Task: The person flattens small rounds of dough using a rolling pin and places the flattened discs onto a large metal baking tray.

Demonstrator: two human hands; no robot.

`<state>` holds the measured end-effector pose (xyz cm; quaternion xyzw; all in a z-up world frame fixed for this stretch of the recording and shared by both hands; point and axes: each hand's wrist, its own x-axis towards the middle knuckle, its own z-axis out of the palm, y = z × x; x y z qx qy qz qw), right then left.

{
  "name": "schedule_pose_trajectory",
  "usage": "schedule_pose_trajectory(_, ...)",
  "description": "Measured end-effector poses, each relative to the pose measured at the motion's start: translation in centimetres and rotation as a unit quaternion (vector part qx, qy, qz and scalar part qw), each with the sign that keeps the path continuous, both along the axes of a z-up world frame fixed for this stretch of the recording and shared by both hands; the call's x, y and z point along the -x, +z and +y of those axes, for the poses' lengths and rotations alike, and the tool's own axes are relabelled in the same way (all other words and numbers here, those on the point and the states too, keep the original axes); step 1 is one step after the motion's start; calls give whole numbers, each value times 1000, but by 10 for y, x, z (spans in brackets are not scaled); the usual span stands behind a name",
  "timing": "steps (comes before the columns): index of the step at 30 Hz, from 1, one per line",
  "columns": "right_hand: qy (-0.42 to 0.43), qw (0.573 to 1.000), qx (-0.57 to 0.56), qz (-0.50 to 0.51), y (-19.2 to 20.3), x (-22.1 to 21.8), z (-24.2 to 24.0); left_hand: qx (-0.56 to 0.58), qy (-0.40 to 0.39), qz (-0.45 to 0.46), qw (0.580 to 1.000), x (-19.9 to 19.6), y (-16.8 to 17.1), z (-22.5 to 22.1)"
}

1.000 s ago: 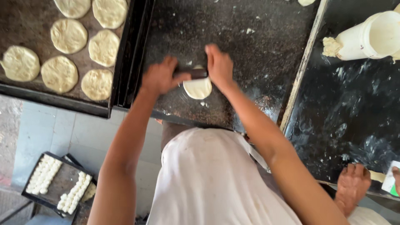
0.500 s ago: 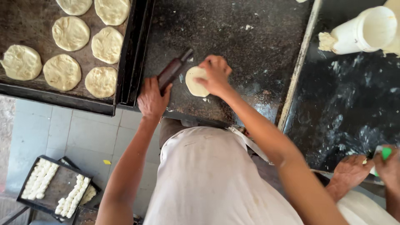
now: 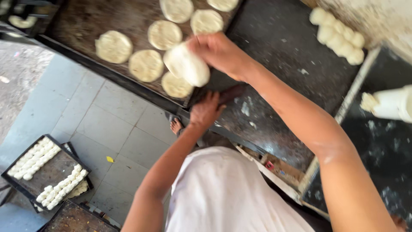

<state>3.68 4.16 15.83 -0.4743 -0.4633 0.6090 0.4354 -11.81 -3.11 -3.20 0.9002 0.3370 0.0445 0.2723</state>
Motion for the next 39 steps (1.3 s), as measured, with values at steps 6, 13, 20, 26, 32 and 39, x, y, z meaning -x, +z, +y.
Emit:
schedule_pose_trajectory(6,-102,818,-434,-363,-90,73,178,25,-11,-39,999,6,-5,4)
schedule_pose_trajectory(13,-262,875,-204,-352,-108,86,214,-25,-46,-105,993,5,-45,10)
schedule_pose_trajectory(20,-71,834,-248,-488,-74,95,103,-103,-106,-87,985,9,-43,7)
schedule_pose_trajectory(26,-327,848,-126,-397,-87,-55,-97,3,-77,-9,997,5,16,11)
schedule_pose_trajectory(32,-468,742,-31,-479,-145,-201,-219,-54,-62,41,996,-13,31,3)
schedule_pose_trajectory(39,-318,648,-149,-676,-189,-356,-141,-79,-8,38,996,-22,32,-8)
